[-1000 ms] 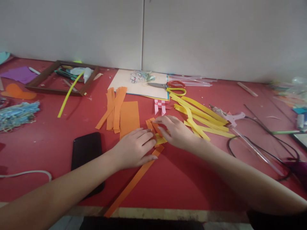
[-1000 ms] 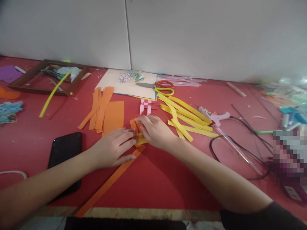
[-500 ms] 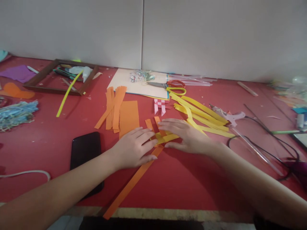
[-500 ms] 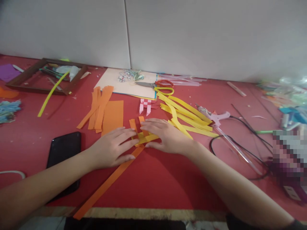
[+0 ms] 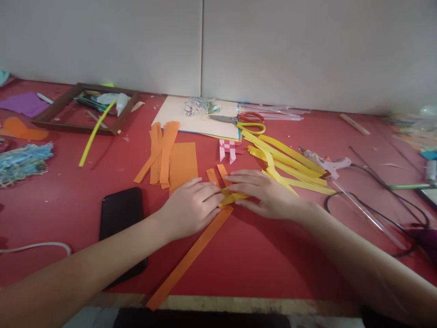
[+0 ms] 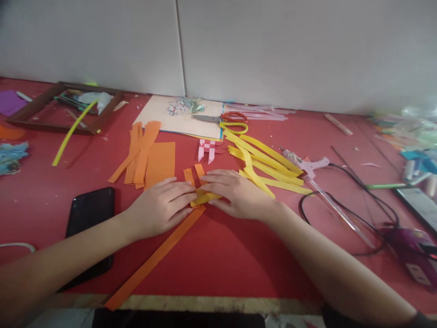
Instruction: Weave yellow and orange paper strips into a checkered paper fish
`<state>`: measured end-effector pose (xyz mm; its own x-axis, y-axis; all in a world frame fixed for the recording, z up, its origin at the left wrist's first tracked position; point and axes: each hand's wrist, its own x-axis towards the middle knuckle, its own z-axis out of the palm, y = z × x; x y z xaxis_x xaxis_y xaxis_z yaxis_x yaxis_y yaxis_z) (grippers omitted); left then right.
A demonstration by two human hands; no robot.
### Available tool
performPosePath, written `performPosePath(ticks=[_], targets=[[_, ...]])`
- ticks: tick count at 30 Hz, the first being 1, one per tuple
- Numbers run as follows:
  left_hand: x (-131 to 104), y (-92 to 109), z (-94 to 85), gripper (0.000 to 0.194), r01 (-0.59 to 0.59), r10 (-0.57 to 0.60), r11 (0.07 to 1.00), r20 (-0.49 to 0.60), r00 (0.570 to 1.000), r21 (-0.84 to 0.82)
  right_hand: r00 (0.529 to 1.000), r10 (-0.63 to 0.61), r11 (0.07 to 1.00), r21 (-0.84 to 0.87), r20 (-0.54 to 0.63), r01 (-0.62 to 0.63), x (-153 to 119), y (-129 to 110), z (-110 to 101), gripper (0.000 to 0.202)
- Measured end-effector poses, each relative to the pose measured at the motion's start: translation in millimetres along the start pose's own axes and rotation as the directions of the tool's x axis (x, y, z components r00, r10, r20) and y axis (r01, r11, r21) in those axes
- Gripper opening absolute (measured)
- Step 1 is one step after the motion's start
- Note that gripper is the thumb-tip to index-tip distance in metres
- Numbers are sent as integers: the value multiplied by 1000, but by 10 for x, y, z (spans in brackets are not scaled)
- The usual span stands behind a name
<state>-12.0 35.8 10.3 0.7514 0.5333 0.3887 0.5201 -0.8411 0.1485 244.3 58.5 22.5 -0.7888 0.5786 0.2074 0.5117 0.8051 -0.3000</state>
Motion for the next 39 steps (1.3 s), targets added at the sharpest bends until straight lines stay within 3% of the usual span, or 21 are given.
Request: performPosePath(ticks=[8,20,27,39], targets=[[22,22,5,20,32,-32,999,-14,999,-17,986,-128,992,-4,-104,128,-17,2,41,20],[77,86,-5,22,79,-79,997,-3,997,-13,966,-222,975,-43,-134,219,-30,25,26,18],[94,103,10,19,26,-27,1000,-50,998,-14,965,-227,974,-54,-134,221,-28,21,23,19],[94,164,52,15,106,-104,993,44,994,-52,970,-217,976,-43,-106,213,-23,3,-6,21]])
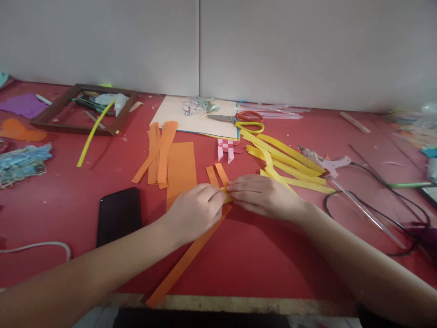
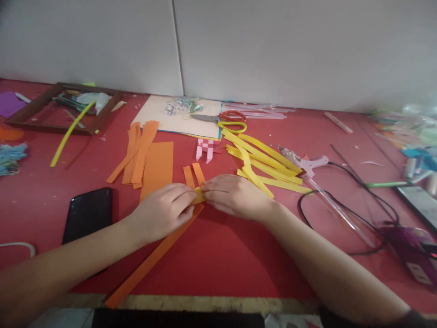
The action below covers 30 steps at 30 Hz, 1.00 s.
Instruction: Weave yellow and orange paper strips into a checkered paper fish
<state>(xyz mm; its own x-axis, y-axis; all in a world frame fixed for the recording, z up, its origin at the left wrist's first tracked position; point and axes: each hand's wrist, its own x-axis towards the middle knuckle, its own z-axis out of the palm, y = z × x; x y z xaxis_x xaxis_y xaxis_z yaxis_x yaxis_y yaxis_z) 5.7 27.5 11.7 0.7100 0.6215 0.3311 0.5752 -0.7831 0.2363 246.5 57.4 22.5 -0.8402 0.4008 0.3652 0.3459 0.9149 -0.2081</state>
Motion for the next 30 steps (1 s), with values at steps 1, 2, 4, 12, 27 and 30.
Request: performPosePath(ticks=[1,2,4,12,27,30], targets=[[2,0,0,16,-7,7,1000,2,1000,7,1000,4,1000,3,1,-4,2,-1,1,21],[4,-2,0,16,-16,16,1000,4,1000,14,1000,8,1000,7,3,-8,4,-1,2,21],[5,-10,0,17,-37,37,999,-1,999,32,1000,16,1000,11,6,-16,7,-2,5,20],[-12,-50,-16,21,-100,99,993,10,995,61,1000,-12,1000,7,-17,12,-10,21,24,18],[45,-171,-80,24,-147,149,989,56,987,-30,989,-87,995,-33,120,91,190,-441,-98,21],[76,-227,-88,28,-202,203,979,21,979,-39,981,-160,986,-19,111,163,200,-564,-10,28]])
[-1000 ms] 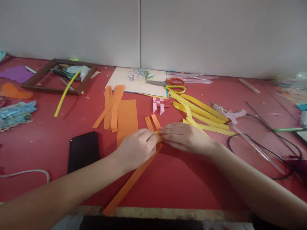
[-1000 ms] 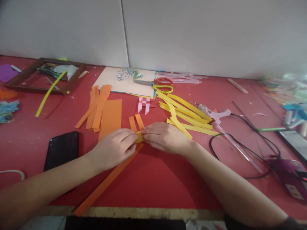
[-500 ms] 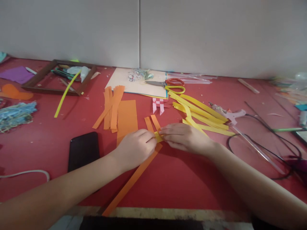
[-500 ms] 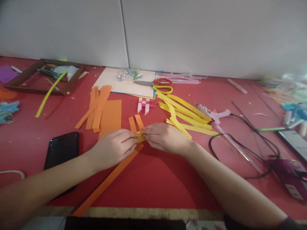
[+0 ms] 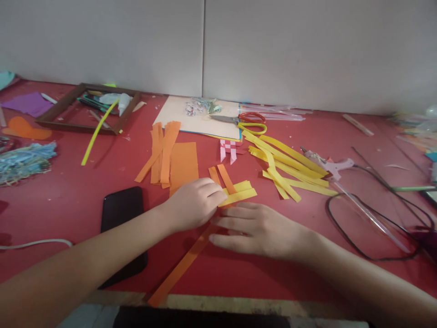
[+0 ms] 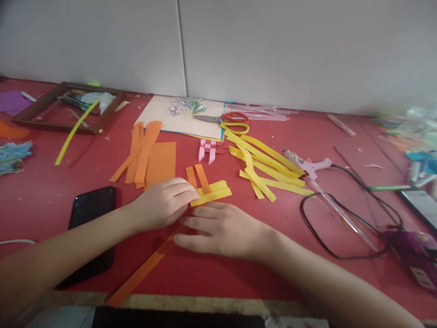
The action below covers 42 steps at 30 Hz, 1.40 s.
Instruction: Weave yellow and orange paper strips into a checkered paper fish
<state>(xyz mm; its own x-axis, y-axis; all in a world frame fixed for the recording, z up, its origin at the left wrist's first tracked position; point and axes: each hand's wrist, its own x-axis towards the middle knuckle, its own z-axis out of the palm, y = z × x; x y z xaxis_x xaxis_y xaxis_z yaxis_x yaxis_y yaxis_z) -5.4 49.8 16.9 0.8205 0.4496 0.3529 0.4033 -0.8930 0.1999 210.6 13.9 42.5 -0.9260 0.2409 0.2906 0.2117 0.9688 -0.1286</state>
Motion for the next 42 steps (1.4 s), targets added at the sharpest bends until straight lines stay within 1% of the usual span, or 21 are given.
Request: performPosePath(ticks=[2,6,8,10,12,15,17,20,24,27,30,32,34,36,39,42], targets=[[22,-37,2,29,-32,32,999,-37,999,8,999,-27,999,36,-27,28,-12,-36,70,35],[69,-91,8,27,-40,41,999,-67,997,24,997,-9,996,86,-81,16,-74,-30,144,39],[69,-108,13,27,-32,34,999,-70,997,36,996,-3,994,108,-93,13,-113,-15,146,39],[42,-121,19,29,9,-6,999,-58,998,50,994,13,989,149,-111,4,-162,-5,142,38],[-8,-132,24,35,78,-78,995,-8,997,63,989,48,980,198,-138,-20,-220,-3,141,39],[-87,-147,19,45,138,-146,988,125,981,73,981,108,969,238,-161,-67,-312,-9,143,43],[-118,-153,9,49,133,-144,989,191,971,71,978,133,965,246,-160,-91,-365,-11,140,46],[-116,-152,-8,49,119,-130,991,213,968,61,967,196,951,271,-166,-146,-423,3,128,45],[-67,-119,-19,48,99,-105,994,170,980,41,938,281,928,307,-203,-211,-452,43,114,39],[-37,-69,-14,48,56,-57,998,72,996,11,935,281,928,309,-214,-209,-438,44,112,37],[-19,-19,-4,35,49,-49,999,-21,999,-13,918,317,937,231,-237,-264,-408,-8,123,34],[-17,-1,7,26,59,-61,998,-54,997,-21,892,362,931,151,-270,-332,-390,-62,137,32],[-21,1,23,21,61,-63,998,-76,995,-29,877,385,923,107,-288,-370,-379,-114,153,31],[-30,-7,44,19,55,-58,998,-91,994,-35,883,373,928,110,-285,-356,-369,-147,168,31],[-43,-18,75,19,40,-43,999,-112,993,-26,902,328,944,146,-280,-297,-348,-156,187,29],[-51,-10,87,19,27,-29,1000,-139,990,-15,907,316,947,156,-280,-282,-318,-140,206,28]])
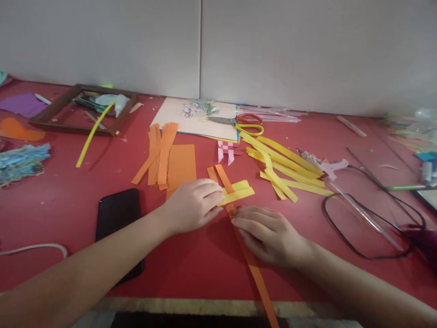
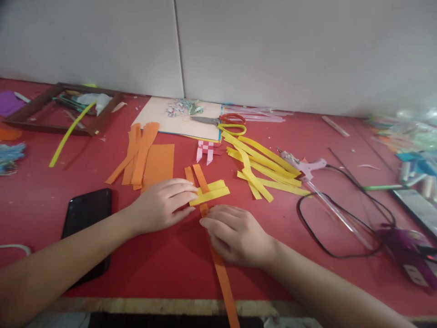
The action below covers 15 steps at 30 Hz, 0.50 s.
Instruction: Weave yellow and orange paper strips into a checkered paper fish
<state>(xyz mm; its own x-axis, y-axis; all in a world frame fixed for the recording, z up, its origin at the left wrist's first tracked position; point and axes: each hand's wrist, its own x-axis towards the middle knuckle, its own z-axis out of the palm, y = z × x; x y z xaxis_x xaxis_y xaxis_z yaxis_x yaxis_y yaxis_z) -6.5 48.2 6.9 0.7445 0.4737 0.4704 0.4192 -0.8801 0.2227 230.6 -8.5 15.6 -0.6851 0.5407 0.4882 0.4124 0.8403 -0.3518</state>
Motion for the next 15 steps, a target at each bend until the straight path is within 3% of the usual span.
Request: performPosePath(ticks=[7,12,15], targets=[[6,29,-18,20,12,-12,1000,-10,1000,-15,1000,4,1000,-8,-8,-4,2,36,32,29],[-8,17,-9,22,15,-15,1000,-4,1000,24,998,41,992,-118,-45,-46,45,264,-28,25],[-35,-13,-42,33,10,-12,999,77,997,33,995,81,982,-177,61,-69,152,444,-75,28]])
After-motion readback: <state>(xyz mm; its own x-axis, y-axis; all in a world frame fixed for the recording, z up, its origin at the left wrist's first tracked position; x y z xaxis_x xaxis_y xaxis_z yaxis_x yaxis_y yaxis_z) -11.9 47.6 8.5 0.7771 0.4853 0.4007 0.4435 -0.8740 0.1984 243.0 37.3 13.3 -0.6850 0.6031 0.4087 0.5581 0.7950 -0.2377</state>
